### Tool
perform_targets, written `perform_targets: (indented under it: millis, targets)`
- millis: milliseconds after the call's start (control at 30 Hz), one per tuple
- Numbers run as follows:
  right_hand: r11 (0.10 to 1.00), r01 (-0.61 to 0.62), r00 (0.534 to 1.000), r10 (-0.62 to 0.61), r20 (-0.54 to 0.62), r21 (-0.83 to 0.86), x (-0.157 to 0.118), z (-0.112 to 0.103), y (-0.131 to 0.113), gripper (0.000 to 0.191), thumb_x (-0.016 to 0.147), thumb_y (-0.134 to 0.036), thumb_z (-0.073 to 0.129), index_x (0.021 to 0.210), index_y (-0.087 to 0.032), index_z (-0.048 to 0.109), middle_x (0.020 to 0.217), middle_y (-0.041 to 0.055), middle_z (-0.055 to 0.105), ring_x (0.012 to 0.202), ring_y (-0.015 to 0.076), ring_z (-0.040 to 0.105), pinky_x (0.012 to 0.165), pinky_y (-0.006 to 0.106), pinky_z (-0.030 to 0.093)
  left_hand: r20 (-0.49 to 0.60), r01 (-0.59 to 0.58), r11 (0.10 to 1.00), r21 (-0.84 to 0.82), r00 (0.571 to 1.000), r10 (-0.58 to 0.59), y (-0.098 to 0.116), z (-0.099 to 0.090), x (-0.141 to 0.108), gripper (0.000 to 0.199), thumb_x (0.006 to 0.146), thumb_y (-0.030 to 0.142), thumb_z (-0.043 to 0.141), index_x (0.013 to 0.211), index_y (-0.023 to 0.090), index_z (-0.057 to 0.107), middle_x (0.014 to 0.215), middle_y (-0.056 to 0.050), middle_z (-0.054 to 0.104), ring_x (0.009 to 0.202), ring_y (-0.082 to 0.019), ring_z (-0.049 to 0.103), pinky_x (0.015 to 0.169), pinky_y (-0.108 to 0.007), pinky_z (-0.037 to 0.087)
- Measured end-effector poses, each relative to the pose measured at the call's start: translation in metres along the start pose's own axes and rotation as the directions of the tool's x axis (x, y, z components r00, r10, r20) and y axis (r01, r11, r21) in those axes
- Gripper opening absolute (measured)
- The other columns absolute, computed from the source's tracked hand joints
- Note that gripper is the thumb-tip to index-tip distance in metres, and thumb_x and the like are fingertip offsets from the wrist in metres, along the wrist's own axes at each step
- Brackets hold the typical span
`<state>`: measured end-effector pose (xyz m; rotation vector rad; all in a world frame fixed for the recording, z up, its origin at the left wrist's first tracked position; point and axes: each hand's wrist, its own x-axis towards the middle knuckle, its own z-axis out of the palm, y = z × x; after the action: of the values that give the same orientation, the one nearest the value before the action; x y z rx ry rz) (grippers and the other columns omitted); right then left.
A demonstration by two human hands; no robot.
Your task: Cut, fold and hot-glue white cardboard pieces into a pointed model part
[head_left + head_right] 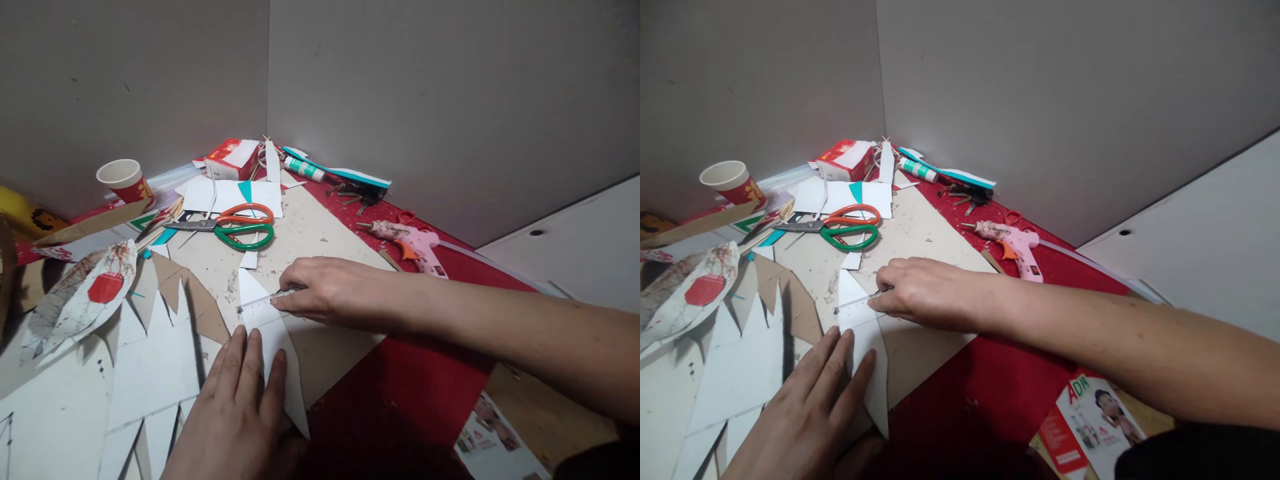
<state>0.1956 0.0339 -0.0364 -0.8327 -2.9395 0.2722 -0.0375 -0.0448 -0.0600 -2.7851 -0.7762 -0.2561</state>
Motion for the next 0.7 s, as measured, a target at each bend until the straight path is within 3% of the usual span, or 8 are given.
perform_targets:
  millis: [133,300,500,700]
  targets:
    - [0.997,-0.013,1.0,0.013,0.005,0.07,-0.0028,0.0002,0.0026,0.025,0.098,-0.02,0.043,0.106,-0.016,0.066,0.104,0.0104,0.063,0.096,0.0203,0.054,0.081,0.032,0.043,0.041,0.019,1.0,-0.023,0.999,-0.018,-0.0002,0.0047,-0.0046,0.076,0.062,0.053,0.074,0.123,0.009,0.057,0.119,-0.029,0.064,0.109,-0.045,0.061,0.077,-0.048,0.059]
    - [0.993,-0.016,1.0,0.016,0.003,0.121,-0.0054,-0.0008,0.0052,0.021,0.096,-0.018,0.046,0.1,-0.014,0.066,0.105,0.0102,0.064,0.099,0.0204,0.054,0.085,0.031,0.043,0.096,0.044,0.997,-0.055,0.995,-0.039,-0.0043,0.0046,-0.0078,0.074,0.07,0.05,0.07,0.13,0.013,0.049,0.136,-0.032,0.049,0.119,-0.044,0.055,0.084,-0.046,0.056]
    - [0.994,-0.036,0.998,0.031,0.048,0.104,-0.0056,-0.0056,0.0049,0.015,0.094,-0.016,0.05,0.092,-0.014,0.064,0.1,0.009,0.066,0.096,0.0201,0.055,0.082,0.031,0.044,0.113,0.045,0.995,-0.088,0.993,-0.035,-0.0073,0.0043,-0.008,0.075,0.071,0.053,0.067,0.132,0.015,0.047,0.136,-0.029,0.051,0.126,-0.045,0.048,0.086,-0.046,0.056]
    - [0.995,-0.048,0.998,0.044,0.043,0.087,-0.0098,-0.0063,0.0045,0.018,0.096,-0.016,0.046,0.088,-0.015,0.062,0.097,0.0074,0.065,0.094,0.0186,0.054,0.08,0.03,0.043,0.093,0.02,0.997,-0.077,0.996,-0.012,-0.0081,0.0023,-0.0035,0.073,0.069,0.054,0.068,0.127,0.011,0.053,0.132,-0.031,0.054,0.12,-0.045,0.053,0.082,-0.046,0.058]
